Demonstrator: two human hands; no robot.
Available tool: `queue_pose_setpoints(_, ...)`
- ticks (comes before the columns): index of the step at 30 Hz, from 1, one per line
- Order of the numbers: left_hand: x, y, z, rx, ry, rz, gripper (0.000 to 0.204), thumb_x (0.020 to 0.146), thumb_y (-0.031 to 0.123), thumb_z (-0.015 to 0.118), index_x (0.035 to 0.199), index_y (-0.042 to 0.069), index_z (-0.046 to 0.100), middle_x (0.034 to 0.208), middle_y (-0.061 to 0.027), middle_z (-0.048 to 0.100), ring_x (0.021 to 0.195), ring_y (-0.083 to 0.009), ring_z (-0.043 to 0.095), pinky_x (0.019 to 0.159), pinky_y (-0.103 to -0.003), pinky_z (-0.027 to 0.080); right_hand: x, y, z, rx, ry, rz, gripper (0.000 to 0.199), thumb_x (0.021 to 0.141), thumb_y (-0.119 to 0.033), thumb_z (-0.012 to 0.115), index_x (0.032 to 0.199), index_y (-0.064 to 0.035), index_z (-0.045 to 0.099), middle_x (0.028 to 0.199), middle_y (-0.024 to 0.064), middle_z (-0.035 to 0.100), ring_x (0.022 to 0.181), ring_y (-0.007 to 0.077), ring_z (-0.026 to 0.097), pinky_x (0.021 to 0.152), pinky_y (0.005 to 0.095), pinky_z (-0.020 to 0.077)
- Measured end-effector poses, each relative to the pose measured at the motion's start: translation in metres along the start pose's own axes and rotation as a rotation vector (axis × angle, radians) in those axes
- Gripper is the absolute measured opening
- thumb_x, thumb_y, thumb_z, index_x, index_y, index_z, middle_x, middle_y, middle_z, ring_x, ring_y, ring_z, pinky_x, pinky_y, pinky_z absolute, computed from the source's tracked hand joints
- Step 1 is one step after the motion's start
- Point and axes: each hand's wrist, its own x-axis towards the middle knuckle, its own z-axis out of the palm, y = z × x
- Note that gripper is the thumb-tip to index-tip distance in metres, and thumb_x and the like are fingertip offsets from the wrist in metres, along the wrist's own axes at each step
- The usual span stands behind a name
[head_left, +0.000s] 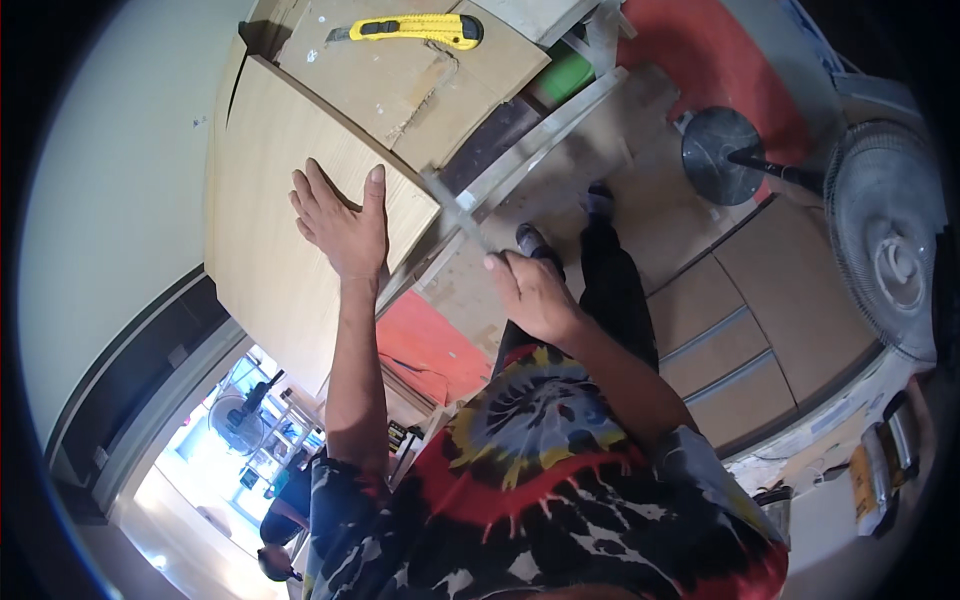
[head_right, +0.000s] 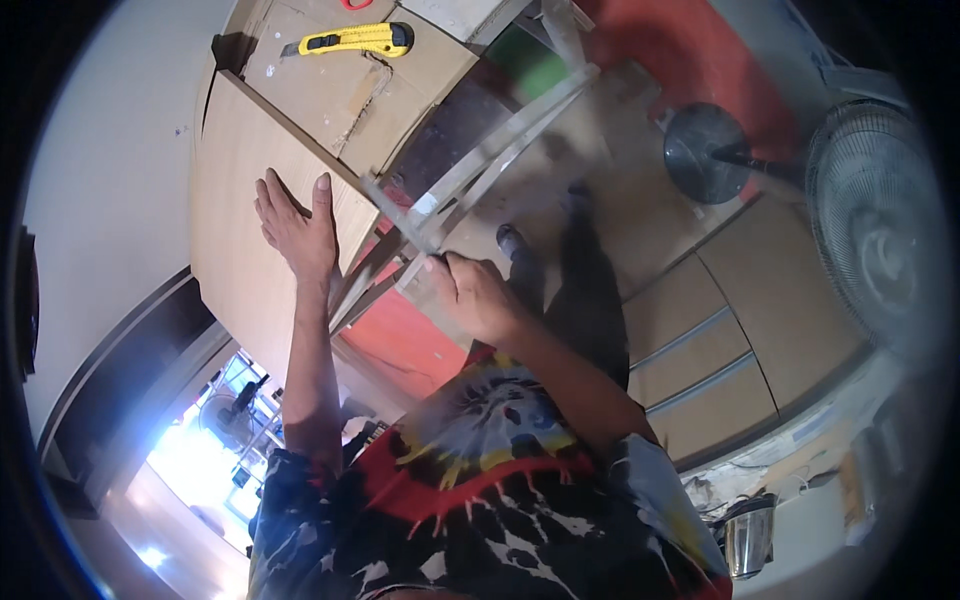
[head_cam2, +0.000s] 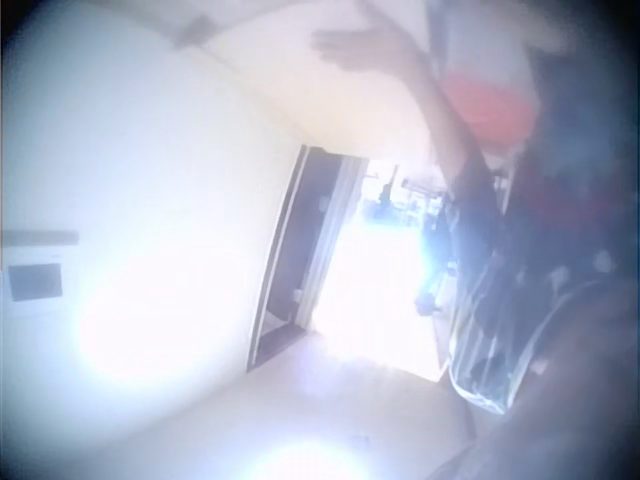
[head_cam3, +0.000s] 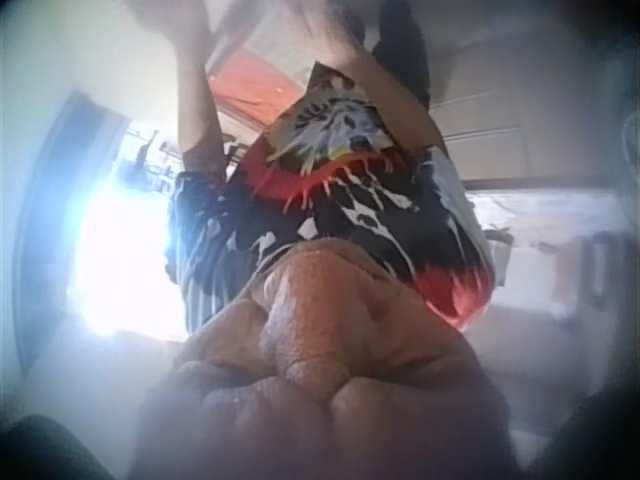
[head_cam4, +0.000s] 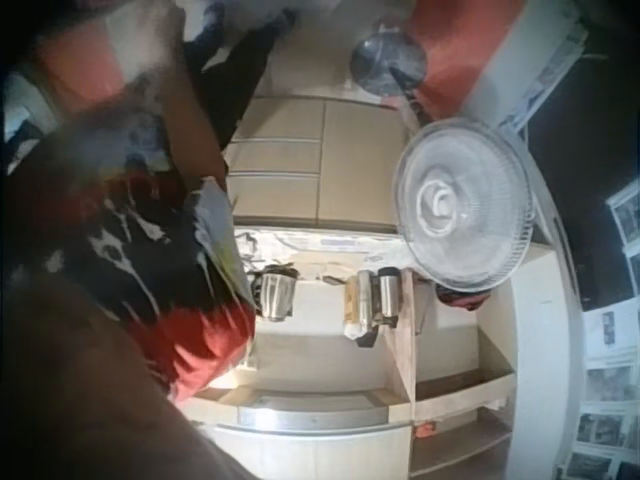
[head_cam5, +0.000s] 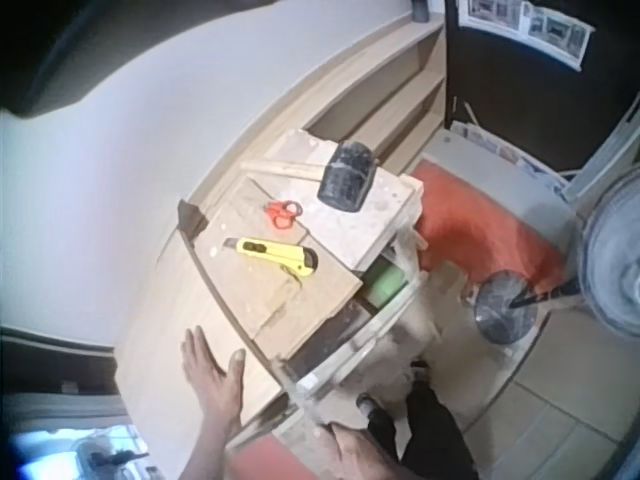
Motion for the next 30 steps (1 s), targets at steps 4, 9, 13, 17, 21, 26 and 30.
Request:
queue_pose_setpoints(4,0.001,0.003,-0.001,0.009,-0.006,0.002,0.092,0.09,0.066,0.055,0.155,0.006,0.027,0.16,-0.024,0.023,0.149,-0.0431,0.017,0.118,-0.058,0.013,0.021,0.009,0.004,-0.056,-0.006,-0.044,0.031,0.102,-0.026,0.052,0.091,0.0012,0.06,0.072,0.0249,0.062,0.072,0.0456,0.062,0.065,0.0516,0.0475)
queue_pose_setpoints(9,0.0,0.0,-0.001,0.011,0.004,0.0,0.092,0.091,0.066,0.055,0.155,0.006,0.027,0.16,-0.0246,0.023,0.149,-0.0433,0.017,0.118,-0.058,0.014,-0.002,-0.013,-0.012,-0.015,-0.066,0.013,0.033,0.102,-0.027,0.05,0.089,0.0018,0.06,0.073,0.0268,0.061,0.074,0.0456,0.063,0.065,0.051,0.0477)
queue_pose_setpoints(13,0.003,0.0,0.0,-0.025,-0.02,0.005,0.102,0.086,0.072,0.056,0.154,0.003,0.026,0.159,-0.0261,0.021,0.149,-0.0451,0.014,0.118,-0.061,0.012,0.015,-0.011,-0.008,-0.066,-0.054,0.08,0.035,0.102,-0.029,0.05,0.09,0.0022,0.061,0.075,0.0287,0.062,0.076,0.0478,0.062,0.067,0.0523,0.0477)
queue_pose_setpoints(17,-0.002,0.002,-0.001,-0.013,-0.027,-0.01,0.102,0.086,0.072,0.057,0.154,0.002,0.027,0.159,-0.0264,0.022,0.148,-0.0454,0.015,0.118,-0.061,0.012,0.001,-0.009,-0.009,-0.003,-0.103,0.09,0.036,0.103,-0.029,0.049,0.089,0.0026,0.059,0.075,0.0277,0.06,0.075,0.0469,0.061,0.068,0.0509,0.0472)
queue_pose_setpoints(21,0.002,0.003,-0.002,-0.012,-0.019,-0.013,0.101,0.086,0.071,0.057,0.153,0.002,0.027,0.159,-0.0264,0.022,0.148,-0.0456,0.015,0.118,-0.061,0.013,0.004,-0.014,-0.012,0.05,-0.061,0.131,0.037,0.104,-0.029,0.048,0.088,0.0026,0.057,0.071,0.0255,0.057,0.071,0.0456,0.057,0.068,0.0486,0.0458)
queue_pose_setpoints(26,0.003,0.005,-0.002,0.008,0.007,-0.013,0.09,0.092,0.066,0.052,0.155,0.007,0.028,0.16,-0.0244,0.023,0.149,-0.0429,0.017,0.118,-0.059,0.013,0.013,0.003,-0.012,-0.027,-0.119,0.08,0.036,0.102,-0.03,0.052,0.086,0.0013,0.057,0.072,0.0241,0.061,0.068,0.0427,0.06,0.064,0.0464,0.0465)
queue_pose_setpoints(30,0.0,0.001,-0.001,-0.021,-0.012,-0.034,0.089,0.093,0.065,0.051,0.153,0.004,0.029,0.16,-0.0241,0.023,0.149,-0.0431,0.015,0.119,-0.059,0.012,0.006,-0.004,-0.012,0.138,0.006,0.102,0.023,0.099,-0.022,0.059,0.097,0.0006,0.063,0.075,0.0156,0.062,0.067,0.0322,0.059,0.064,0.0373,0.0482)
